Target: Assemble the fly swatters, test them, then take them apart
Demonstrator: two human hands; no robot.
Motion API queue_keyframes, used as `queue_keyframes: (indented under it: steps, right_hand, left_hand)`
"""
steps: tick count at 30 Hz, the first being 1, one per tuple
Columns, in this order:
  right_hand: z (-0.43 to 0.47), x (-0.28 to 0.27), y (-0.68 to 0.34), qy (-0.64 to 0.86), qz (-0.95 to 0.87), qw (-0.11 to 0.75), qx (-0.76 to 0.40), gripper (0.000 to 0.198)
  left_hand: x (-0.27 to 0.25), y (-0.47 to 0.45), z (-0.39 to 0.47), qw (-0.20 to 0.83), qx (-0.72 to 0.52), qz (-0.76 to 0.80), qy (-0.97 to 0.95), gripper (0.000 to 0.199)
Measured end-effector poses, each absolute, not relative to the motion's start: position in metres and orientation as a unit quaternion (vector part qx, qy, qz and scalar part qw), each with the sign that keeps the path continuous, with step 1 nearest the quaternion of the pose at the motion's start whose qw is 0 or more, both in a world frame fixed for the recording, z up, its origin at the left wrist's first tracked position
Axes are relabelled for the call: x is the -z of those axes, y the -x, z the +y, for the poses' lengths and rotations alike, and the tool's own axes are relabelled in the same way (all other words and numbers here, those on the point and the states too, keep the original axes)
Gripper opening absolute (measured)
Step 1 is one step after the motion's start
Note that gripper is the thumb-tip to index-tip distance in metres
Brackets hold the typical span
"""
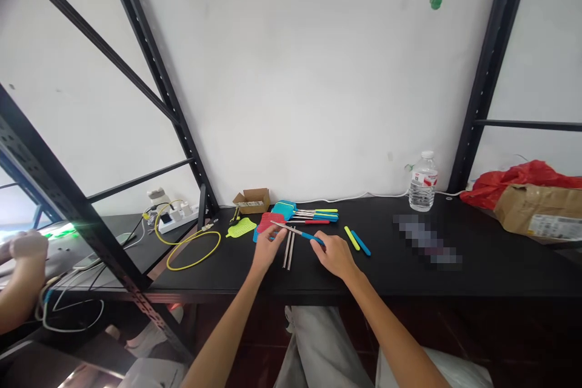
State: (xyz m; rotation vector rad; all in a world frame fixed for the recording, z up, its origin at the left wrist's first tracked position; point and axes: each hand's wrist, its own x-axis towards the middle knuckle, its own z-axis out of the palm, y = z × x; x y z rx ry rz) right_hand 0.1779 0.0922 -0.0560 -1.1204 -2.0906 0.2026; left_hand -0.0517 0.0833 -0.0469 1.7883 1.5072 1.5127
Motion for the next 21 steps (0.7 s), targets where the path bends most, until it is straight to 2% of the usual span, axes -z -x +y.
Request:
queue_keyframes:
  steps: [2, 4, 7, 9, 14, 19, 21]
  right_hand:
    - [0.092, 0.056, -0.178, 0.442, -0.812, 0.375, -0.077, 0.031]
    - [0.093, 0.056, -0.178, 0.444, -0.808, 0.38, -0.078, 0.032]
    - [0.094, 0.055, -0.178, 0.446, -0.802, 0.389, -0.086, 0.034]
    - [0.094, 0.056, -0.178, 0.447, -0.798, 0.395, -0.09, 0.033]
    - [0.094, 0.056, -0.178, 0.447, -0.793, 0.403, -0.093, 0.033]
    - [0.093, 0.054, -0.177, 0.452, -0.789, 0.406, -0.089, 0.033]
    - [0.092, 0.053, -0.177, 0.454, -0.787, 0.407, -0.091, 0.033]
  left_hand:
    - [0.041, 0.076, 0.081, 0.06, -0.463, 0.614, -0.637, 0.039]
    - [0.037, 0.099, 0.077, -0.031, -0.336, 0.679, -0.652, 0.037]
    - [0.032, 0.119, 0.067, -0.073, -0.155, 0.712, -0.682, 0.041]
    - [0.03, 0.123, 0.061, -0.082, -0.093, 0.713, -0.69, 0.036]
    - [0.021, 0.118, 0.053, -0.098, -0.066, 0.703, -0.702, 0.023]
    - [0.021, 0.107, 0.058, -0.067, -0.109, 0.713, -0.69, 0.036]
    - [0.021, 0.103, 0.061, -0.055, -0.102, 0.719, -0.685, 0.032]
